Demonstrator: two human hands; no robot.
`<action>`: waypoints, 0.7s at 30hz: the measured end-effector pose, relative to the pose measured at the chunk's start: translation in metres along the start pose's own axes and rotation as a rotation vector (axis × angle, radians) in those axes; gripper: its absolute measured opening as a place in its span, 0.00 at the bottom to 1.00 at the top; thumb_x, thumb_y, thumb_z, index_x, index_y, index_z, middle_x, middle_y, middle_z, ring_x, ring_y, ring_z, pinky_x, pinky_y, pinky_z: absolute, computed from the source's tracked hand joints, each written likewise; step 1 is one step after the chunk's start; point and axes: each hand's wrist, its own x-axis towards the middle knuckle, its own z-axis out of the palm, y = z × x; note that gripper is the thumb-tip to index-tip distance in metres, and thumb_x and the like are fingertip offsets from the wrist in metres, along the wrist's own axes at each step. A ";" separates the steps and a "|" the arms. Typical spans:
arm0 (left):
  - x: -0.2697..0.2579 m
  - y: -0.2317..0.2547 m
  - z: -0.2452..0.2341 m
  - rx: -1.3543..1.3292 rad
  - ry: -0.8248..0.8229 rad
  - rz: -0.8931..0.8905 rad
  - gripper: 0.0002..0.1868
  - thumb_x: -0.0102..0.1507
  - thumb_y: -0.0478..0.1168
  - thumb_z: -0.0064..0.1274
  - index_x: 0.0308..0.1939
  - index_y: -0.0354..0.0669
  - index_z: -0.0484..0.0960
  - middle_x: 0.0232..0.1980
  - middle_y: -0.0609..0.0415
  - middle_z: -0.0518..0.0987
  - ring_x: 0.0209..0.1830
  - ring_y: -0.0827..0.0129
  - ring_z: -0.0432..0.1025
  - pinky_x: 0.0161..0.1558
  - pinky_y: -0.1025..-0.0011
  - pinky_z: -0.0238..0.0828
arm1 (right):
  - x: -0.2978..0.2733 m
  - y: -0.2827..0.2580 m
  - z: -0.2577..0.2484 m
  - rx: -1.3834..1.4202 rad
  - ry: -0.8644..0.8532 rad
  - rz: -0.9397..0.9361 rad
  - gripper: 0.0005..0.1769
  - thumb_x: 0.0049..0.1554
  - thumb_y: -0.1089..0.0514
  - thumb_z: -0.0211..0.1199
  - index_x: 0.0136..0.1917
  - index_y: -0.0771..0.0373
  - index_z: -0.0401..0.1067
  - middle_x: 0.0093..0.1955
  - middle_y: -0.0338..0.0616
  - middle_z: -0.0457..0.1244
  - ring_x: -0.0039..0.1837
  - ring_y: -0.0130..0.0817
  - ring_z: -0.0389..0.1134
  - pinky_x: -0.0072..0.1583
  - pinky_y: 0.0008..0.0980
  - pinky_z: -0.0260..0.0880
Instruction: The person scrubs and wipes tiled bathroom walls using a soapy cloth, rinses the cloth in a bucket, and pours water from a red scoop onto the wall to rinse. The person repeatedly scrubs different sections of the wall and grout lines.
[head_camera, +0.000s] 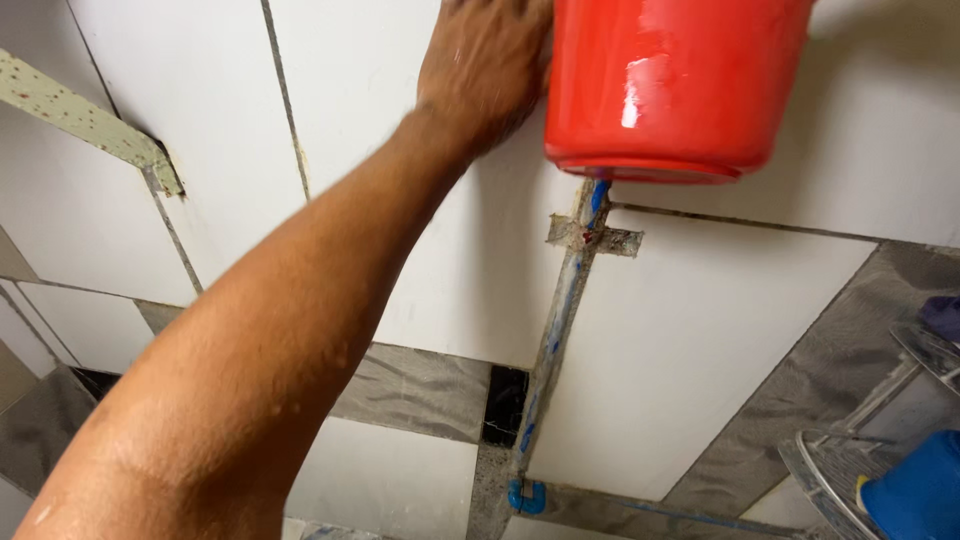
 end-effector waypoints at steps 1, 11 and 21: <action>-0.005 -0.003 0.003 0.010 -0.003 0.017 0.32 0.78 0.57 0.43 0.83 0.51 0.57 0.82 0.51 0.59 0.82 0.55 0.51 0.80 0.45 0.52 | -0.009 -0.011 0.000 0.009 0.028 0.030 0.31 0.52 0.58 0.68 0.65 0.25 0.76 0.49 0.27 0.75 0.50 0.26 0.78 0.56 0.32 0.79; -0.160 0.013 0.060 -0.077 0.022 0.029 0.47 0.67 0.56 0.55 0.82 0.58 0.43 0.84 0.47 0.31 0.84 0.42 0.28 0.73 0.23 0.39 | -0.048 -0.080 -0.005 -0.099 0.082 0.015 0.34 0.58 0.63 0.61 0.71 0.28 0.71 0.43 0.33 0.73 0.45 0.24 0.77 0.52 0.26 0.80; -0.234 -0.026 0.067 -0.116 -0.179 -0.108 0.43 0.67 0.45 0.49 0.81 0.51 0.42 0.84 0.39 0.38 0.84 0.48 0.36 0.79 0.42 0.35 | -0.052 -0.129 0.040 -0.260 -0.393 -0.353 0.28 0.57 0.50 0.66 0.67 0.22 0.71 0.55 0.17 0.73 0.58 0.23 0.75 0.62 0.35 0.77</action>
